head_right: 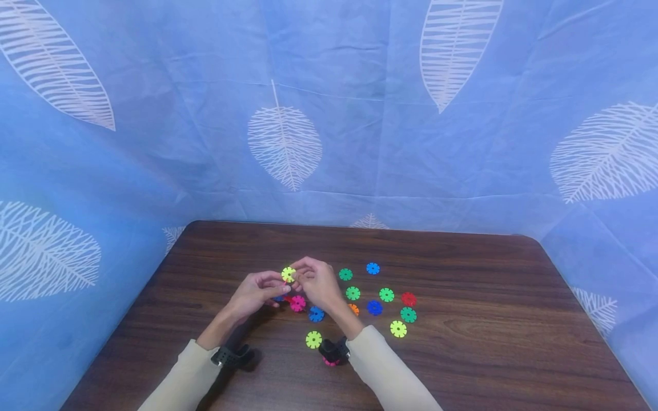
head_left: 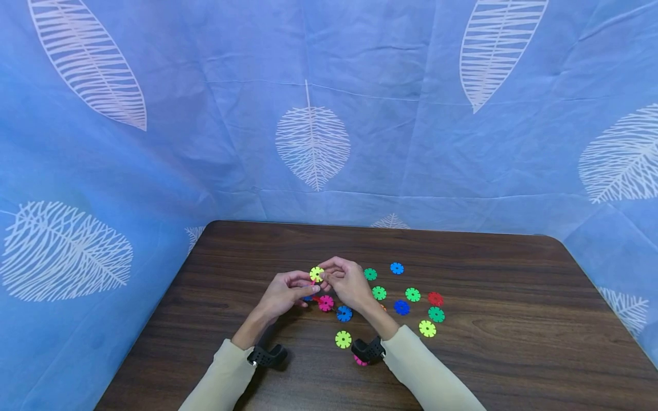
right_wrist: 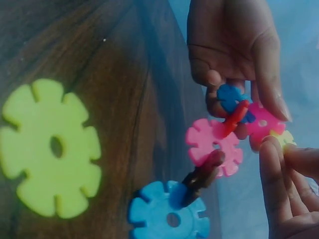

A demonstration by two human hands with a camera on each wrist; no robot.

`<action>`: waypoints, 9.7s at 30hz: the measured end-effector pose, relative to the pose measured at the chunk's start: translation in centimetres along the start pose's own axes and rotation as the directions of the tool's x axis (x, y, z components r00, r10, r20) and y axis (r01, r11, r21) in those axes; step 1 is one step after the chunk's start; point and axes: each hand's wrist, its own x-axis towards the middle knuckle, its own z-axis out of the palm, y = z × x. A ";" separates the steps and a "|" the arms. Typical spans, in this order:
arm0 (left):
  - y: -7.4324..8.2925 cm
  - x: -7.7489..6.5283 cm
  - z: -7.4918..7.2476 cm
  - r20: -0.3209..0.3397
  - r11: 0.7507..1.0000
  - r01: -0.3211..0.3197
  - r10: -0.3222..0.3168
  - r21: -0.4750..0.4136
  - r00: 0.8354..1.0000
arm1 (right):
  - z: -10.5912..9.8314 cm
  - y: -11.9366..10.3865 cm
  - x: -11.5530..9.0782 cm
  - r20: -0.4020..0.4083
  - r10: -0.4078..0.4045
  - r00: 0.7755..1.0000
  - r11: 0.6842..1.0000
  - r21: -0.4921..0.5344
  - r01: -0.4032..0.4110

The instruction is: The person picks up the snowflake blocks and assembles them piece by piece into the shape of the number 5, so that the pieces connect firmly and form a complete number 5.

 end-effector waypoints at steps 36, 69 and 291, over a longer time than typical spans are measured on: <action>0.2 -0.3 0.6 -0.022 1.000 0.023 -0.023 -0.013 0.999 | -0.4 -0.6 -0.2 0.067 -0.001 0.998 1.000 0.005 0.001; -0.9 0.4 -0.5 -0.107 0.993 0.100 -0.094 0.059 0.990 | -4.5 0.1 -2.7 0.125 0.042 0.991 0.992 -0.126 -0.026; -1.6 0.8 0.7 -0.146 0.977 -0.127 0.152 0.169 0.978 | -6.0 -0.1 -2.4 0.202 0.082 0.976 0.990 -0.128 -0.056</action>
